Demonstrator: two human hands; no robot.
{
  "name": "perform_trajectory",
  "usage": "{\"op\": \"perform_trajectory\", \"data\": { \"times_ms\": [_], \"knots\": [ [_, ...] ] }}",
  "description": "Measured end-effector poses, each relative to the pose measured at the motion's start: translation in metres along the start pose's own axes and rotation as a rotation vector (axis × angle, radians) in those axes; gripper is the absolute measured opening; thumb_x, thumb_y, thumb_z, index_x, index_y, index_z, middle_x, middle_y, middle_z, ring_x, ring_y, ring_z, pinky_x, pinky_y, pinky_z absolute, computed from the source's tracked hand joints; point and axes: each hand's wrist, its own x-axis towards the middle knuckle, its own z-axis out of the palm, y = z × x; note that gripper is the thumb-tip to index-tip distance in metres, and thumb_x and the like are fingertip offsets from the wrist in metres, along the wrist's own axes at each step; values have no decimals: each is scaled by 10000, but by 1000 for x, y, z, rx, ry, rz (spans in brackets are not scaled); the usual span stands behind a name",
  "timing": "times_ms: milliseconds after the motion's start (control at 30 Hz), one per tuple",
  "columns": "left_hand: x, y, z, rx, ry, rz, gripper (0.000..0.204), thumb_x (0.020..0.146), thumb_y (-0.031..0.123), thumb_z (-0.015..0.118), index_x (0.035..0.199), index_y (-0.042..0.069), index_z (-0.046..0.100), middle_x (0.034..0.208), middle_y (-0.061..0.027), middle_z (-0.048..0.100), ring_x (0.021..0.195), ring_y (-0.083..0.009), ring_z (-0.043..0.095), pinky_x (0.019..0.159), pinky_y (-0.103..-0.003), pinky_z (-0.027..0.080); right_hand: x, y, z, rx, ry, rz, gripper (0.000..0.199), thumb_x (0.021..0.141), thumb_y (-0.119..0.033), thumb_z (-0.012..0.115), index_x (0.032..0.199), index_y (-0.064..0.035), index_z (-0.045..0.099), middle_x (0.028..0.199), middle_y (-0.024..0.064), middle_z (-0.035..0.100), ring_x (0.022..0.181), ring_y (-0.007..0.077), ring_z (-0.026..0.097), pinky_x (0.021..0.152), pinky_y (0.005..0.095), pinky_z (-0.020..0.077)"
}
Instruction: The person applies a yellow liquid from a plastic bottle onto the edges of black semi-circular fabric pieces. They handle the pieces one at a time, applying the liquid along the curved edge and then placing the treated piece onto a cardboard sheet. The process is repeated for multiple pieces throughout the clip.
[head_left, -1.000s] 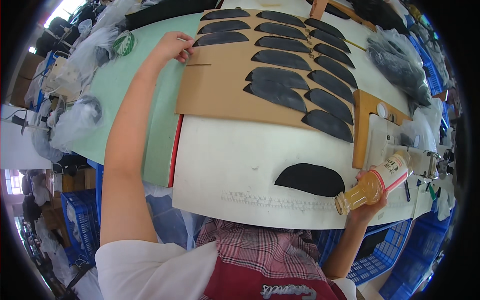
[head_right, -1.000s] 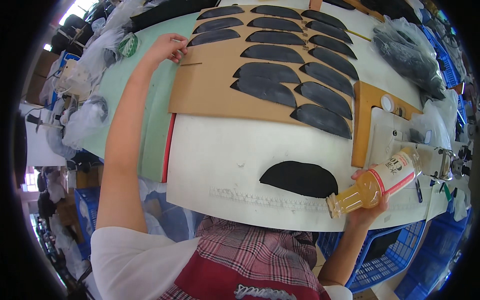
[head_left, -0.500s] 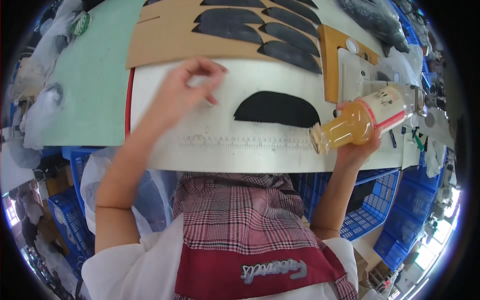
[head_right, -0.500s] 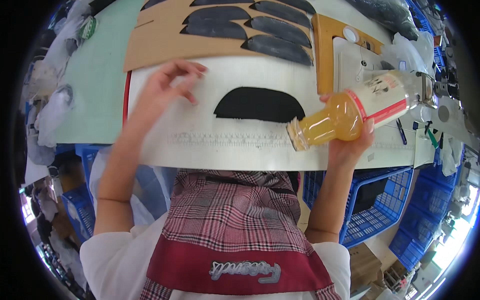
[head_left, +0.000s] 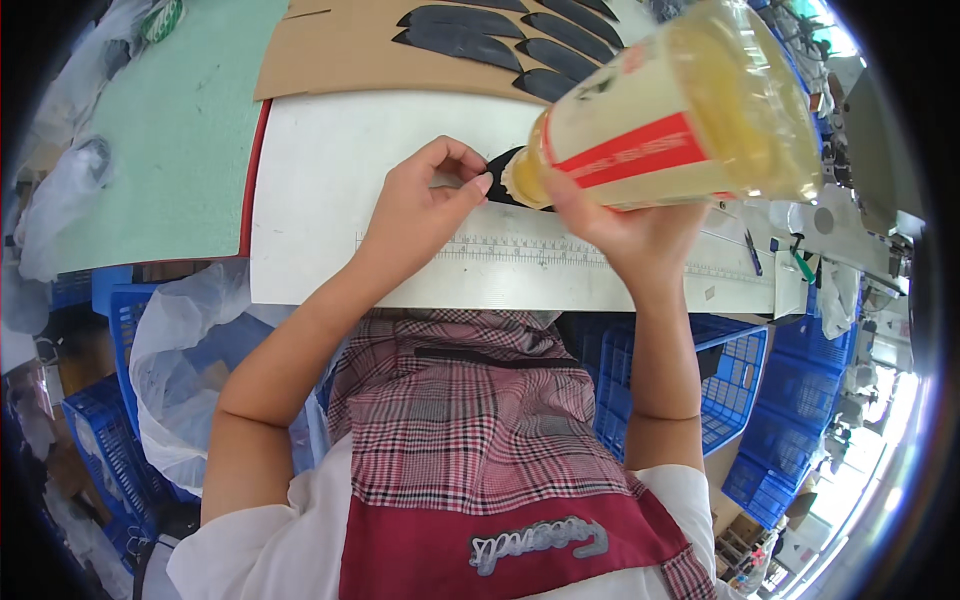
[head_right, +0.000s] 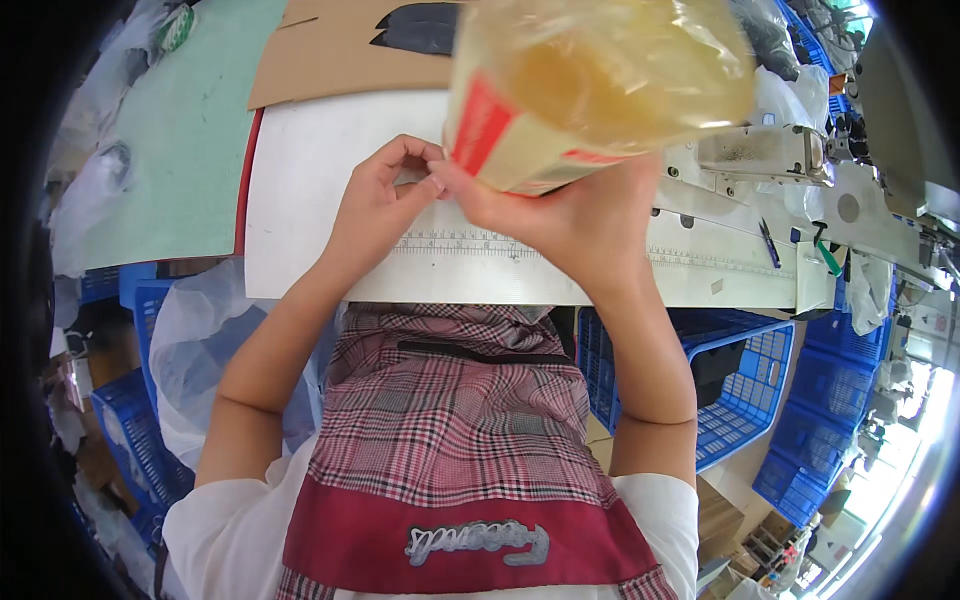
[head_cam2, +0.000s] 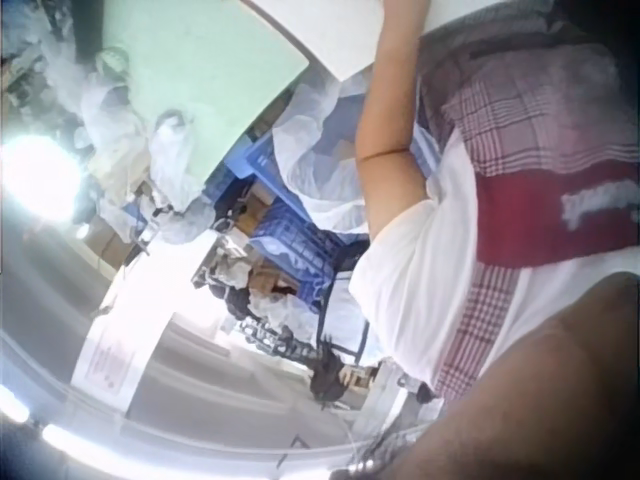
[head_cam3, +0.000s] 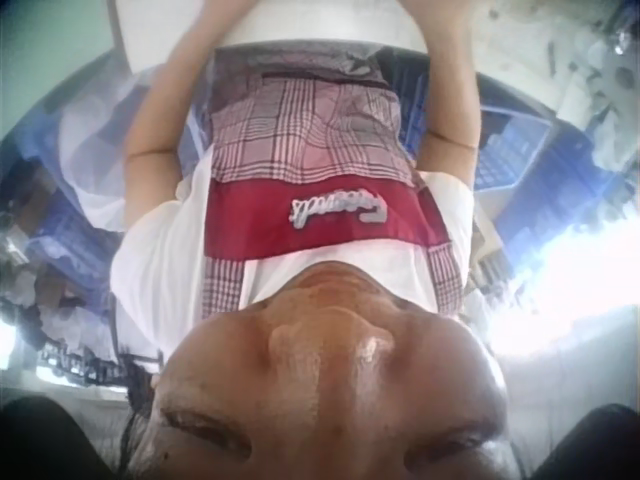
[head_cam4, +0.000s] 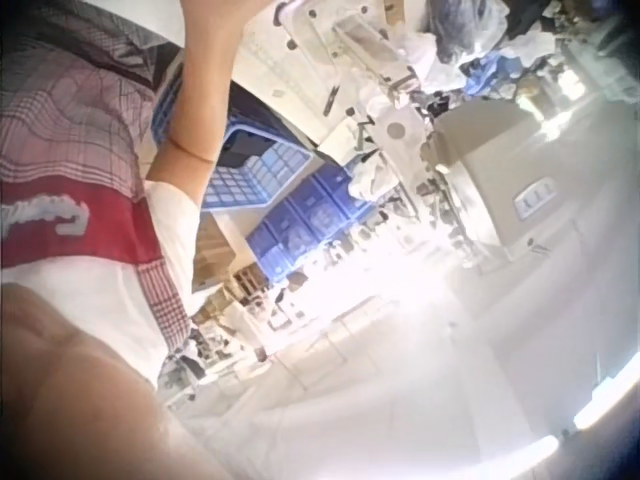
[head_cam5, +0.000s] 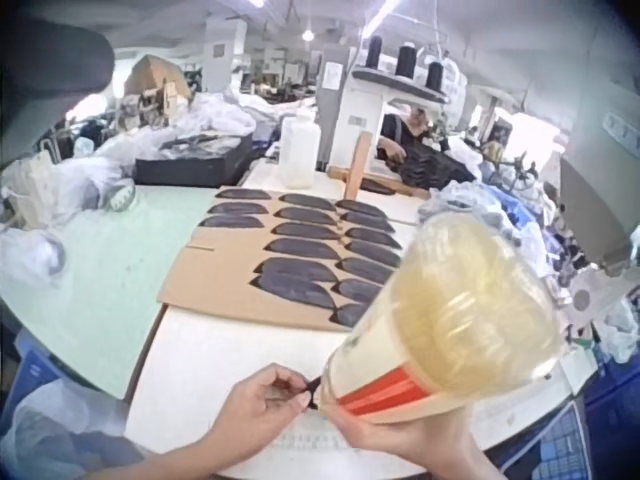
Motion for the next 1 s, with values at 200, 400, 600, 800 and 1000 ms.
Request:
{"op": "perform_trajectory", "data": {
  "times_ms": [200, 400, 600, 800, 1000],
  "knots": [
    [-1, 6, 6, 30, 32, 30, 125, 786, 45, 549, 882, -34, 533, 815, -82, 568, 719, -114, 547, 655, -240, 478, -5, 4, 10, -189, -118, -83, 403, 551, -285, 781, 850, -50, 648, 792, 58, 650, 706, 192, 636, 638, 277, 505],
    [0, 2, 4, 84, 39, 23, 130, 789, 50, 549, 886, -35, 559, 793, -81, 588, 717, -124, 558, 649, -240, 474, -10, 3, 6, -190, -118, 78, 419, 547, -307, 784, 846, -50, 644, 816, 51, 647, 741, 192, 628, 668, 298, 495],
    [1, 3, 8, 47, 52, 35, 132, 793, 62, 551, 880, -35, 571, 776, -71, 597, 715, -108, 562, 652, -238, 464, -9, 6, -1, -242, -129, -34, 414, 564, -304, 779, 884, -80, 640, 871, 37, 646, 768, 180, 620, 690, 304, 486],
    [3, 2, 8, 91, 50, 2, 134, 799, 73, 554, 879, -32, 576, 764, -67, 593, 703, -92, 556, 637, -222, 450, -21, 5, -26, -377, -270, -187, 567, 563, -220, 793, 1024, 6, 552, 943, 77, 617, 825, 162, 608, 722, 281, 495],
    [2, 5, 11, 101, 46, -46, 119, 809, 60, 541, 881, -31, 566, 781, -55, 565, 710, -88, 541, 662, -217, 457, -53, 17, -83, -294, -94, 211, 542, 609, -136, 757, 1062, 39, 515, 964, 102, 601, 874, 180, 588, 769, 289, 478]
  ]
}}
